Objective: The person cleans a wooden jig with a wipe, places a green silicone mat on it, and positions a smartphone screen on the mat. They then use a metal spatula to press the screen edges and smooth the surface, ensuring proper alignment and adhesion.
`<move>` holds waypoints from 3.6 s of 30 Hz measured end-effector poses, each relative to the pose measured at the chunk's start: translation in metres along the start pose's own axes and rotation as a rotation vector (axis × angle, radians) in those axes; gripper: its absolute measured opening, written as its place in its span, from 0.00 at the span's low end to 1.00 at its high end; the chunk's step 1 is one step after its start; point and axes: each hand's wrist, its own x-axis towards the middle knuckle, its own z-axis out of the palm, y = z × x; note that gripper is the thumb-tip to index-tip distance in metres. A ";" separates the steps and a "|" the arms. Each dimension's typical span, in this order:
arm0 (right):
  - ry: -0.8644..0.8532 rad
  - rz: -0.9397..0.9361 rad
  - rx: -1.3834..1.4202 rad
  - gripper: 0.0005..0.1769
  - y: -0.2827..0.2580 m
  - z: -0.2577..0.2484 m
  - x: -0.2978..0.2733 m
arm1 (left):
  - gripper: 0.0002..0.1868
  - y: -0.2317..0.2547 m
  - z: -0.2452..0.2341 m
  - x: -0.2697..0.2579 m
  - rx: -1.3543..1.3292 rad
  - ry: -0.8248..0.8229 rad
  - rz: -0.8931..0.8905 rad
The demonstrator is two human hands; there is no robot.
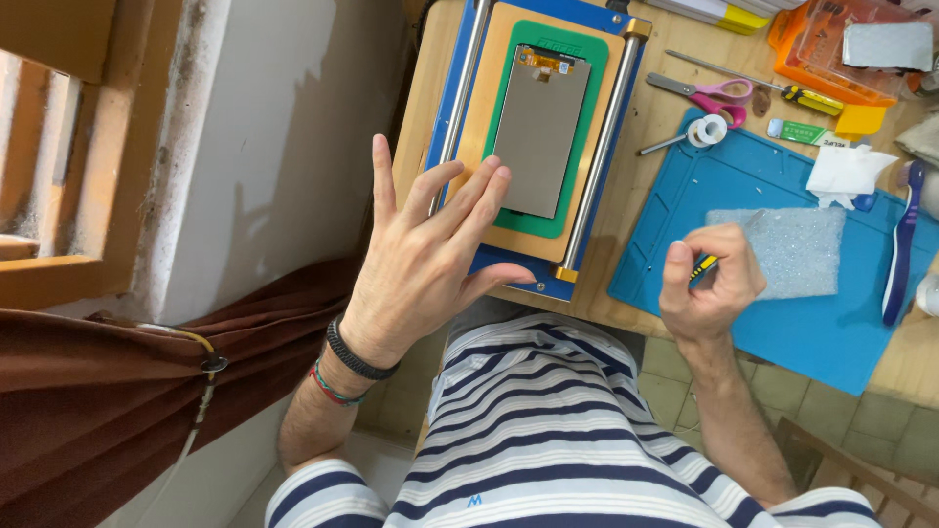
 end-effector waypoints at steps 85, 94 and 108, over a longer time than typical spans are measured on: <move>-0.311 -0.073 0.035 0.34 0.032 0.013 -0.035 | 0.20 0.010 0.006 0.000 0.012 0.315 0.260; -0.248 0.005 0.110 0.33 0.036 0.016 -0.032 | 0.14 0.005 0.038 -0.030 -0.013 0.495 0.215; -0.225 0.023 0.111 0.34 0.032 0.016 -0.029 | 0.30 0.016 0.025 -0.015 -0.357 0.683 0.347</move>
